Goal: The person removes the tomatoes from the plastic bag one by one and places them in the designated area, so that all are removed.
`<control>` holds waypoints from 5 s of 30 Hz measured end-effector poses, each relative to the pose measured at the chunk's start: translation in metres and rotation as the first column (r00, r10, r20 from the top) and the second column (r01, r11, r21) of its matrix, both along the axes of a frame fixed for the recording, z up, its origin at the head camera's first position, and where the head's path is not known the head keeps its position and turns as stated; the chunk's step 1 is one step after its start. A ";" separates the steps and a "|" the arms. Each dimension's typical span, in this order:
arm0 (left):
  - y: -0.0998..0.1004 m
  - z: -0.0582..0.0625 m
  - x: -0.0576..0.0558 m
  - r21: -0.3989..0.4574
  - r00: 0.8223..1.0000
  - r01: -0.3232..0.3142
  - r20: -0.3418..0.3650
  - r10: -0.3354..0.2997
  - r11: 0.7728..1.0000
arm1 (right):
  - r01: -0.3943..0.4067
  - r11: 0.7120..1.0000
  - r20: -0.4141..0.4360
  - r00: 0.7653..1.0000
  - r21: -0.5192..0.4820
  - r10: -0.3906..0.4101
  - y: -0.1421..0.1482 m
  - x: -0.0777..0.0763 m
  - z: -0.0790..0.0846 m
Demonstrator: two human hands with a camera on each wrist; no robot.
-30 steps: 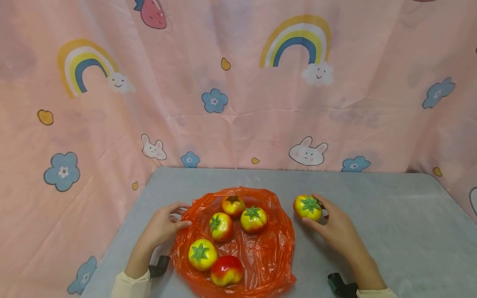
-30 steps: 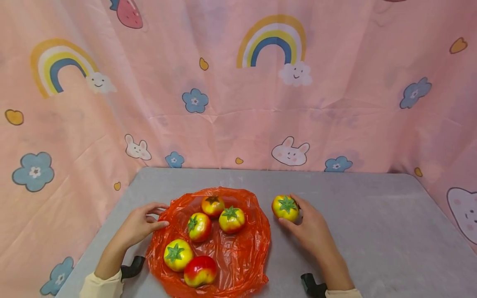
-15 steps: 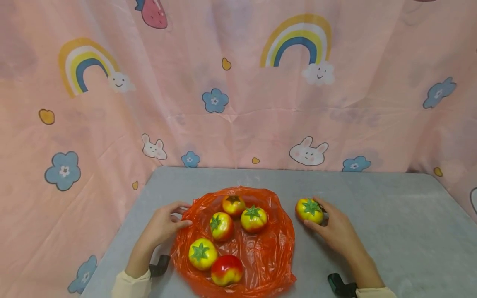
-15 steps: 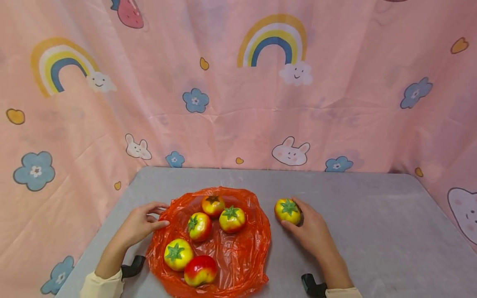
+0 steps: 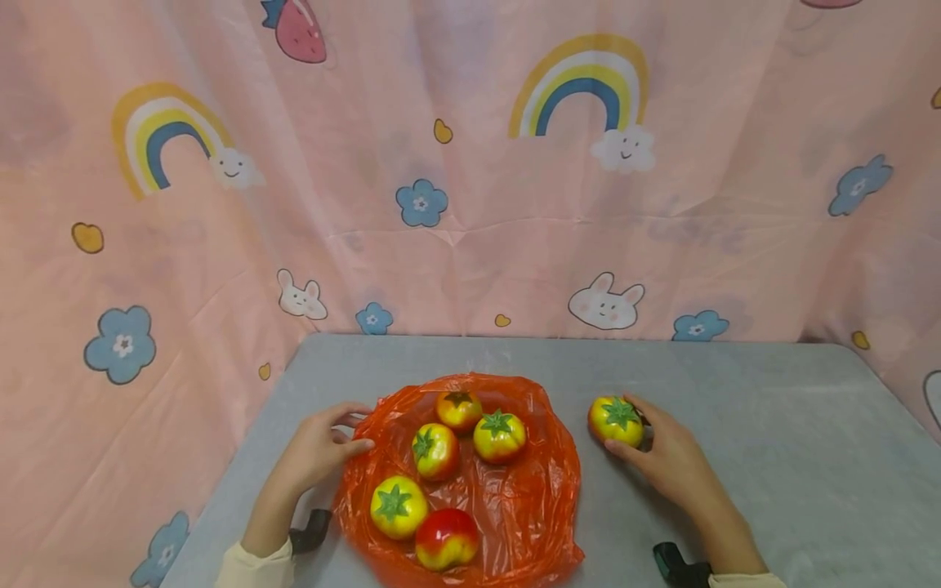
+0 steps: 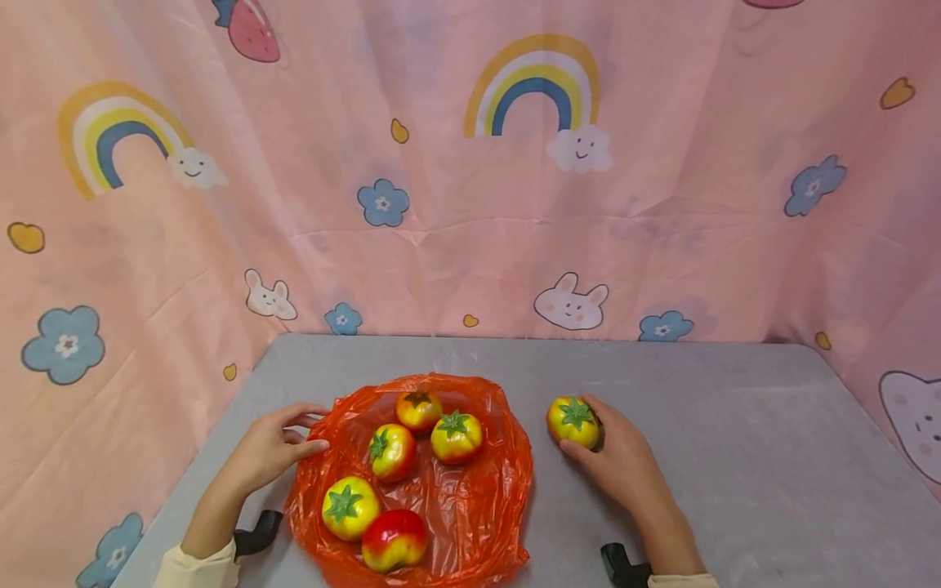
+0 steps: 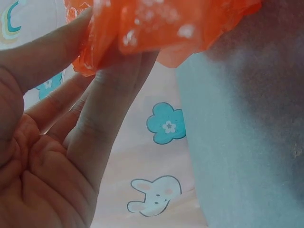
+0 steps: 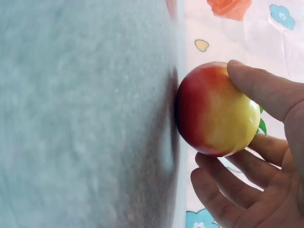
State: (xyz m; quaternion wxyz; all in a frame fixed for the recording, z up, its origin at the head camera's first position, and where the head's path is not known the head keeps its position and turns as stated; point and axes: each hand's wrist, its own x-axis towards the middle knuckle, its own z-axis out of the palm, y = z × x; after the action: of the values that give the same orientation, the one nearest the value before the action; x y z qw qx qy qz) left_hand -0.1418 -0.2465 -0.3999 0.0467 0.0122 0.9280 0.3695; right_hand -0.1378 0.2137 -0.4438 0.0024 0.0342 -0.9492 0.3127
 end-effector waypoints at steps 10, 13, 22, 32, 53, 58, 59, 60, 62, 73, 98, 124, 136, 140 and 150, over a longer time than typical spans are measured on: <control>0.000 -0.001 0.001 -0.004 1.000 -0.002 0.002 0.002 1.000 | -0.005 1.000 -0.021 1.000 -0.006 0.005 0.001 0.003 -0.001; 0.000 -0.001 0.001 -0.006 1.000 -0.002 0.002 0.002 1.000 | -0.008 1.000 -0.030 1.000 -0.007 0.007 0.002 0.003 -0.001; -0.001 0.000 0.003 -0.004 1.000 -0.012 0.011 0.012 1.000 | 0.003 1.000 -0.004 1.000 0.008 -0.003 0.001 0.002 0.000; 0.000 0.003 0.003 -0.015 1.000 -0.017 0.022 0.017 1.000 | 0.010 0.999 -0.029 1.000 0.044 -0.009 -0.003 0.006 0.014; 0.001 0.002 0.002 -0.007 1.000 -0.015 0.012 0.015 1.000 | -0.193 0.980 -0.091 0.976 0.042 0.196 -0.082 0.045 0.062; 0.000 0.001 0.001 -0.002 1.000 -0.005 0.002 0.005 1.000 | -0.322 0.946 0.032 0.946 -0.028 0.323 -0.107 0.050 0.063; 0.000 0.000 0.001 -0.001 1.000 -0.003 0.000 0.003 1.000 | -0.348 0.936 0.054 0.935 -0.043 0.350 -0.110 0.051 0.063; 0.000 0.000 0.001 -0.001 1.000 -0.002 -0.001 0.002 1.000 | -0.378 0.924 0.068 0.922 -0.055 0.381 -0.113 0.052 0.063; 0.000 0.000 0.001 0.000 1.000 -0.003 -0.004 0.003 1.000 | -0.431 0.900 0.100 0.894 -0.069 0.436 -0.118 0.053 0.062; -0.001 0.000 0.003 0.010 1.000 -0.003 -0.002 0.003 1.000 | -0.688 0.702 0.154 0.685 -0.184 0.712 -0.144 0.061 0.044; 0.001 0.001 0.002 -0.009 1.000 -0.005 0.005 0.005 1.000 | -0.490 0.872 0.253 0.843 -0.001 0.474 -0.145 0.057 0.036; 0.000 0.005 0.003 -0.020 0.999 -0.017 0.027 0.017 1.000 | -0.462 0.856 0.373 0.770 -0.233 0.517 -0.144 0.053 0.024; 0.000 0.004 0.004 -0.032 1.000 -0.011 0.020 0.012 0.999 | -0.436 0.856 0.438 0.735 -0.279 0.518 -0.147 0.052 0.022; 0.000 0.004 0.003 -0.039 1.000 -0.006 0.019 0.007 0.999 | -0.438 0.851 0.436 0.731 -0.289 0.525 -0.148 0.053 0.021; 0.000 0.000 0.001 -0.020 1.000 0.004 0.016 -0.004 1.000 | -0.396 0.867 0.439 0.750 -0.301 0.495 -0.147 0.053 0.022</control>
State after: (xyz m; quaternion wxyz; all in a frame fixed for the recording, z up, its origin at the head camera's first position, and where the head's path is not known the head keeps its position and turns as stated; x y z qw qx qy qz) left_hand -0.1404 -0.2468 -0.3998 0.0547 0.0106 0.9312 0.3602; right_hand -0.0845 0.0666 -0.4213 -0.3167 0.1776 -0.8460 0.3906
